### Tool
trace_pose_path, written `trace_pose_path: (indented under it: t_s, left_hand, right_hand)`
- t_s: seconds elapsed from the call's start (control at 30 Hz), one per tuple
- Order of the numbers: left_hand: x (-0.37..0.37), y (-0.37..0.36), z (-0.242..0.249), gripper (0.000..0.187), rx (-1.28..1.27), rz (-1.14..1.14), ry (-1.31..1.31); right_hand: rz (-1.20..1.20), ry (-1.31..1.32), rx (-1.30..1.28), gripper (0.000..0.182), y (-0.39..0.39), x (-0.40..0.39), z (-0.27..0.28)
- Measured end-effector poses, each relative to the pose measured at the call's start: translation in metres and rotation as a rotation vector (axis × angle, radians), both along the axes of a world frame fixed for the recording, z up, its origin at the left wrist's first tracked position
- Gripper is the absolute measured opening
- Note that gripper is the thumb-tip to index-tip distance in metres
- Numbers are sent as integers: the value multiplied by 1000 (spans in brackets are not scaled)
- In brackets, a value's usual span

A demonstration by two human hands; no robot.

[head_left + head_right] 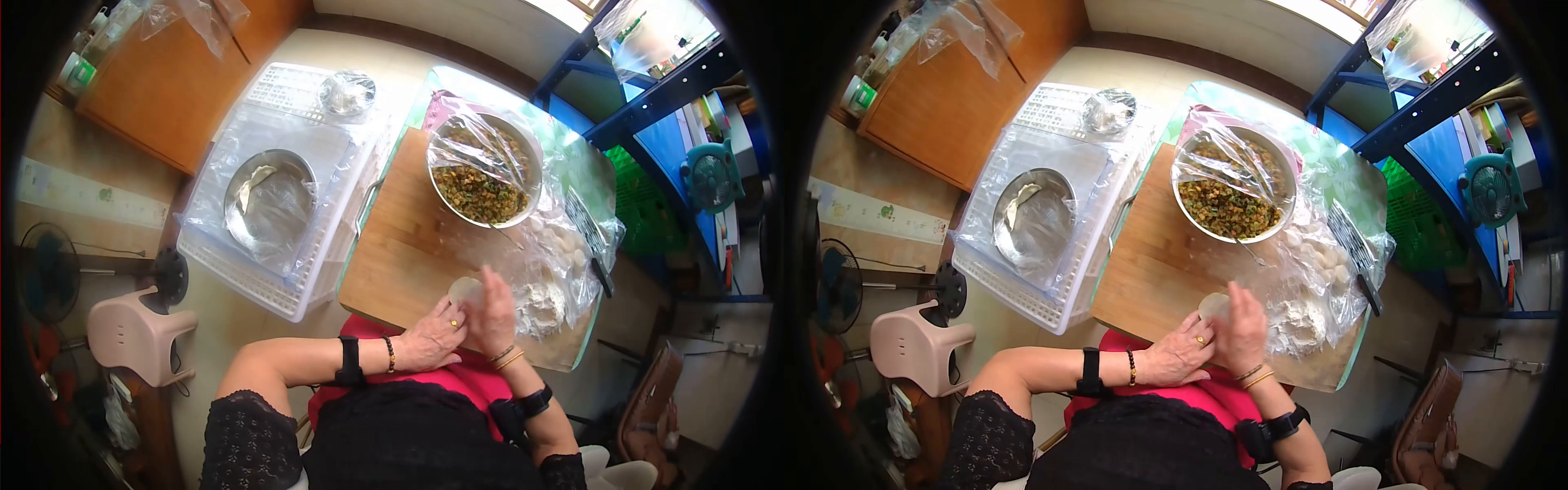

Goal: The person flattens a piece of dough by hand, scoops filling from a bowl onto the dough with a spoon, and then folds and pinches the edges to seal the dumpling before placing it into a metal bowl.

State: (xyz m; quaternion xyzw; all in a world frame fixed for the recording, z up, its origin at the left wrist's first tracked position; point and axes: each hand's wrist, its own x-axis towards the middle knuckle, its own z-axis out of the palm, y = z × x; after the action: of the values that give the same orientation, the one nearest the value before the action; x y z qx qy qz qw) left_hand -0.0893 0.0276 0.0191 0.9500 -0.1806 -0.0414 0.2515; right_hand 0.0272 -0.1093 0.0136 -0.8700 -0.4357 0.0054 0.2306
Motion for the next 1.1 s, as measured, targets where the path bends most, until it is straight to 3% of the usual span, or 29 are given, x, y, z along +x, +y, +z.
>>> trace_pose_path:
  t_s: [0.17, 0.23, 0.37, 0.4, 0.47, 0.57, 0.67, 0.9, 1.1]
  left_hand:
    - [-5, 4, -4, 70, -28, 16, -65]
    - [-2, 4, -1, 71, -3, 0, -32]
    - [-5, 2, -2, 71, -6, 97, -62]
    - [-6, 2, 1, 71, -10, 95, -56]
    - [-3, 6, 10, 71, -37, 40, 42]
    - [-9, 5, 2, 70, 42, 23, 113]
    - [-14, 9, -7, 67, -57, 80, -62]
    - [-2, 9, -4, 67, -46, 240, -14]
    - [9, -12, -8, 67, -106, 69, -76]
  right_hand:
    - [-109, -197, -91, 77, 14, 15, -13]
    - [-265, 68, -73, 75, 17, 39, -13]
    - [-226, 151, 156, 69, 7, 44, -21]
    - [-229, 157, 151, 69, 6, 36, -17]
    - [12, -19, 80, 69, 13, 16, 0]
    - [49, -75, -99, 70, 22, -12, -2]
    - [-99, -64, -82, 72, 30, 15, -12]
    - [-297, 158, 195, 70, 11, 51, -23]
    - [-221, 199, 183, 73, -22, 23, 10]
